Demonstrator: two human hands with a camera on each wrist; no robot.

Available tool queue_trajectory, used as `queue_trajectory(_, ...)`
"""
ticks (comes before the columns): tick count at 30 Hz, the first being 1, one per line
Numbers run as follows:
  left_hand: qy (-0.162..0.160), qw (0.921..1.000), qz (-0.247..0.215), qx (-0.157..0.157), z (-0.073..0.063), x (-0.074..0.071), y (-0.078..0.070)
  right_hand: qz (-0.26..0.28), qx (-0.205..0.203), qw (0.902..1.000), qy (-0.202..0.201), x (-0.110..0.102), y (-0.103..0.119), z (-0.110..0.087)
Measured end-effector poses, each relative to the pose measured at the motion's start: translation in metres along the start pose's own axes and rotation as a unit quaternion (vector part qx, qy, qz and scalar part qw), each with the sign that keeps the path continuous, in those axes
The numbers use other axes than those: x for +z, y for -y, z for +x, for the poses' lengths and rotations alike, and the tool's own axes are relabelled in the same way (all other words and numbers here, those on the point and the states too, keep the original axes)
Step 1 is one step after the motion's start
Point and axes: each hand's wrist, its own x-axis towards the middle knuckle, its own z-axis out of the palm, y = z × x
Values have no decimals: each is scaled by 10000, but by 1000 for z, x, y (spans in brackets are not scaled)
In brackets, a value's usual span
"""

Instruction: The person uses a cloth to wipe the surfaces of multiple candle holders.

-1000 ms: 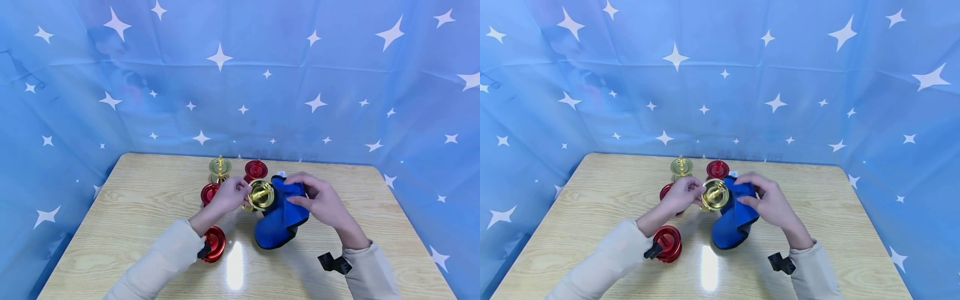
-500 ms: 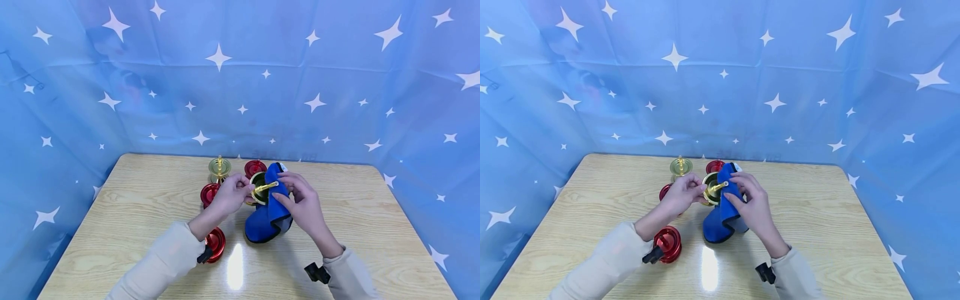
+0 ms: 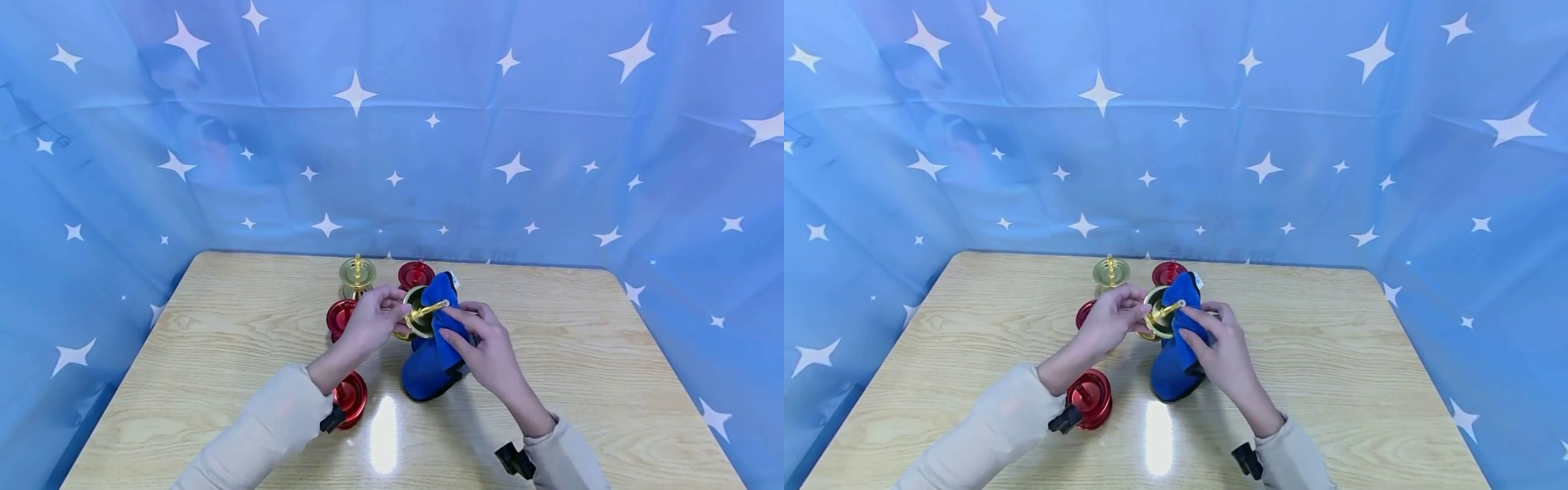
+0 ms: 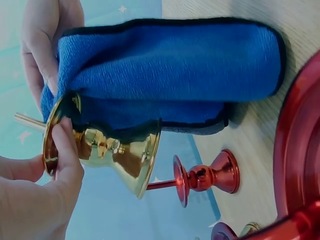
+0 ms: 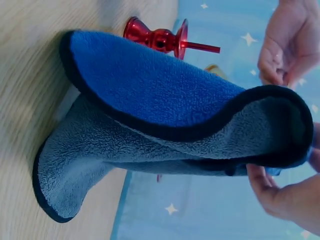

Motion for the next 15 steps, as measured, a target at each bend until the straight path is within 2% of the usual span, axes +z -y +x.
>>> queue_trajectory(3, 90, 9999, 112, 77, 0, -1, 1, 2, 37, 10000, -78, 0, 2, 0)
queue_trajectory(6, 314, 9991, 232, 139, 1, -4, 1, 58, 91, 9998, -166, 0, 3, 1)
queue_trajectory(11, 919, 9936, 604, 252, 1, -11, -3, 43, -37, 9997, -238, 0, 4, 3)
queue_trajectory(15, 1477, 9837, 988, 267, 1, -15, -6, -125, -435, 9988, -171, -1, 2, 5)
